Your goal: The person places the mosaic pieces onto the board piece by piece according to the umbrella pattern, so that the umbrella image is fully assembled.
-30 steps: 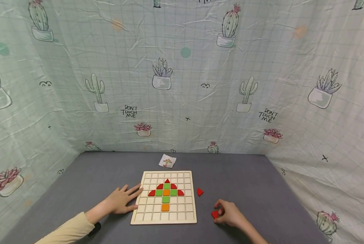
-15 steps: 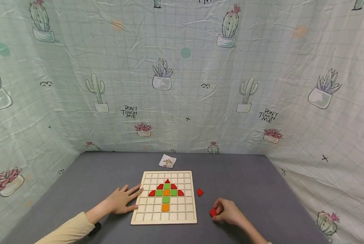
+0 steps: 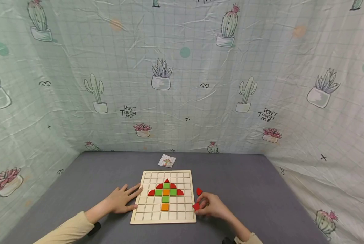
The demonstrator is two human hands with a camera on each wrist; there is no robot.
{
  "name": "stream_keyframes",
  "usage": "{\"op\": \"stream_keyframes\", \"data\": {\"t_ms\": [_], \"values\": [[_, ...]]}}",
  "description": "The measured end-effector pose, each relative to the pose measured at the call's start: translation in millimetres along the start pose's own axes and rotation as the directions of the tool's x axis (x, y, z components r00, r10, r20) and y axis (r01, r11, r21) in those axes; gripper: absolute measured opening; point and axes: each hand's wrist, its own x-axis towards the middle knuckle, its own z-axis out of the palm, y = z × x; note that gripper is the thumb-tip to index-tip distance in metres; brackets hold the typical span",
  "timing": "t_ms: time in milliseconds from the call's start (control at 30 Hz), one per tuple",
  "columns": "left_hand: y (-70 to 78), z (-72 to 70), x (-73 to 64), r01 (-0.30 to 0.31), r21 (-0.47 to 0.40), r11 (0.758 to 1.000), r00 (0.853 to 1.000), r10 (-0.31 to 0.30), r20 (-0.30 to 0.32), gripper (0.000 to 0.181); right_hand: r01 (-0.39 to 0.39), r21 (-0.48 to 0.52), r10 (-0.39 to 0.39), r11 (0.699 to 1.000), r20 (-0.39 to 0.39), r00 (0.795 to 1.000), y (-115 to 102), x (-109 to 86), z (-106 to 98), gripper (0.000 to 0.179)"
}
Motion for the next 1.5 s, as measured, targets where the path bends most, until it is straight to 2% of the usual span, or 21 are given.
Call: {"op": "stream_keyframes", "data": {"t_ms": [367, 767, 967, 1233, 1500], "values": [[2.0, -1.7, -0.7, 0.000, -0.007, 1.000, 1.000, 0.000, 0.011, 0.064, 0.025, 0.101, -0.034, 0.995, 0.091, 0.995, -17.6, 25.4, 30.6, 0.028], [2.7, -2.9, -0.6, 0.013, 0.009, 1.000, 1.000, -0.014, 0.018, 0.066, 0.022, 0.062, -0.029, 0.998, 0.116, 0.993, -31.7, 46.5, 59.8, 0.027], [1.9, -3.0, -1.6, 0.014, -0.004, 1.000, 1.000, -0.014, 0.018, 0.065, 0.025, 0.014, -0.026, 1.000, 0.083, 0.996, -37.8, 52.8, 67.6, 0.026], [0.1, -0.7, 0.7, 0.014, -0.005, 1.000, 1.000, -0.014, 0.016, 0.066, 0.081, -0.109, -0.076, 0.991, 0.050, 0.996, -42.6, 55.4, 72.7, 0.027], [-1.1, 3.5, 3.8, 0.013, -0.002, 1.000, 1.000, -0.013, 0.019, 0.065, 0.114, -0.161, -0.111, 0.980, 0.029, 0.993, -43.4, 55.8, 79.0, 0.029]]}}
